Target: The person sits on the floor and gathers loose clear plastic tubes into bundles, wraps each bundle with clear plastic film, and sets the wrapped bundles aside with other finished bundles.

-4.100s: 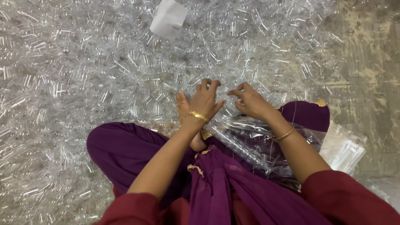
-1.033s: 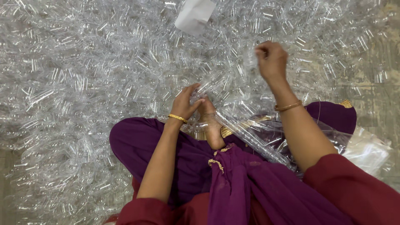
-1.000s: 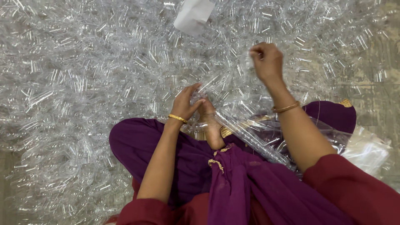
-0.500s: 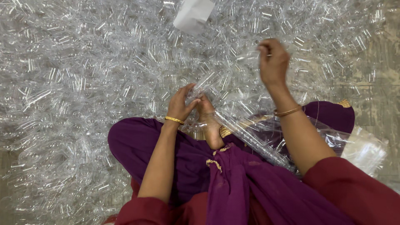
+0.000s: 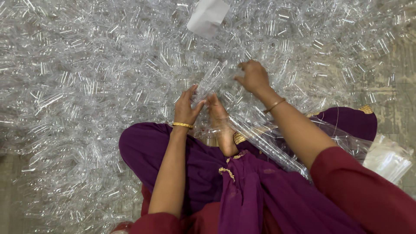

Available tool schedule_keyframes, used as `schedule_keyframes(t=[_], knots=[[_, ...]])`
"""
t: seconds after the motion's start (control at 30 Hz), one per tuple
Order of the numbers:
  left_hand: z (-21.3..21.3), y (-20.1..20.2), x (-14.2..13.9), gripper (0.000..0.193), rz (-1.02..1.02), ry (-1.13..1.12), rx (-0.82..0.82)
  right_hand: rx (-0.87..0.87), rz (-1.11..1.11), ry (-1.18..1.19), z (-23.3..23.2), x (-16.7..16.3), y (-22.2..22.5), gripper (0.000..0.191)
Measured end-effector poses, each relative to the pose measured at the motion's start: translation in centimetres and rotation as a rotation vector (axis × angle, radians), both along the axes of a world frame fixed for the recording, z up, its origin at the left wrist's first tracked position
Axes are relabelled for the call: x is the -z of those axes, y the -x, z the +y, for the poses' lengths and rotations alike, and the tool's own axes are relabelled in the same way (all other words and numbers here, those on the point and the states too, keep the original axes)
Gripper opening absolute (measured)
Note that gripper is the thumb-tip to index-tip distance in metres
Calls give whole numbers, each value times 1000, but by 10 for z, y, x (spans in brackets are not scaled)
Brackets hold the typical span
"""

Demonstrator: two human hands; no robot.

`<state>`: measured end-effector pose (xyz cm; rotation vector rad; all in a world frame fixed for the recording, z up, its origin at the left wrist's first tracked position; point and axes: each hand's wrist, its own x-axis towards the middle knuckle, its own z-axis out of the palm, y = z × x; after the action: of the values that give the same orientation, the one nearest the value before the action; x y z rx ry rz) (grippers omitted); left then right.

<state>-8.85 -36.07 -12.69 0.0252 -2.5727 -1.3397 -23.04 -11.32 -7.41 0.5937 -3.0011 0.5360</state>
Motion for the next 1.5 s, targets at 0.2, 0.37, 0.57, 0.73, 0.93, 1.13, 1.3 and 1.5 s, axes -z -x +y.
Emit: schedule_keyframes(t=[0.2, 0.37, 0.57, 0.73, 0.93, 1.13, 1.3, 1.5], knots=[[3, -2, -4, 66, -55, -10, 3, -201, 183, 299, 1, -36, -3, 46], [2, -9, -10, 66, 28, -53, 56, -175, 195, 209, 1, -61, -11, 37], [6, -12, -9, 68, -66, -15, 66, -468, 449, 72, 8, -56, -32, 58], [7, -14, -6, 67, -29, -121, 10, -82, 157, 105, 31, -23, -30, 48], [6, -18, -5, 67, 47, -82, 43, 36, -38, -37, 68, 3, -35, 69], [12, -18, -7, 69, -46, -26, 48, 236, -462, 799, 58, -29, -15, 66], [10, -19, -8, 70, -106, -29, 92, 187, -445, 962, 27, -41, -20, 54], [7, -18, -8, 68, -41, -46, 91, 317, -443, 1157, 29, -40, -10, 50]])
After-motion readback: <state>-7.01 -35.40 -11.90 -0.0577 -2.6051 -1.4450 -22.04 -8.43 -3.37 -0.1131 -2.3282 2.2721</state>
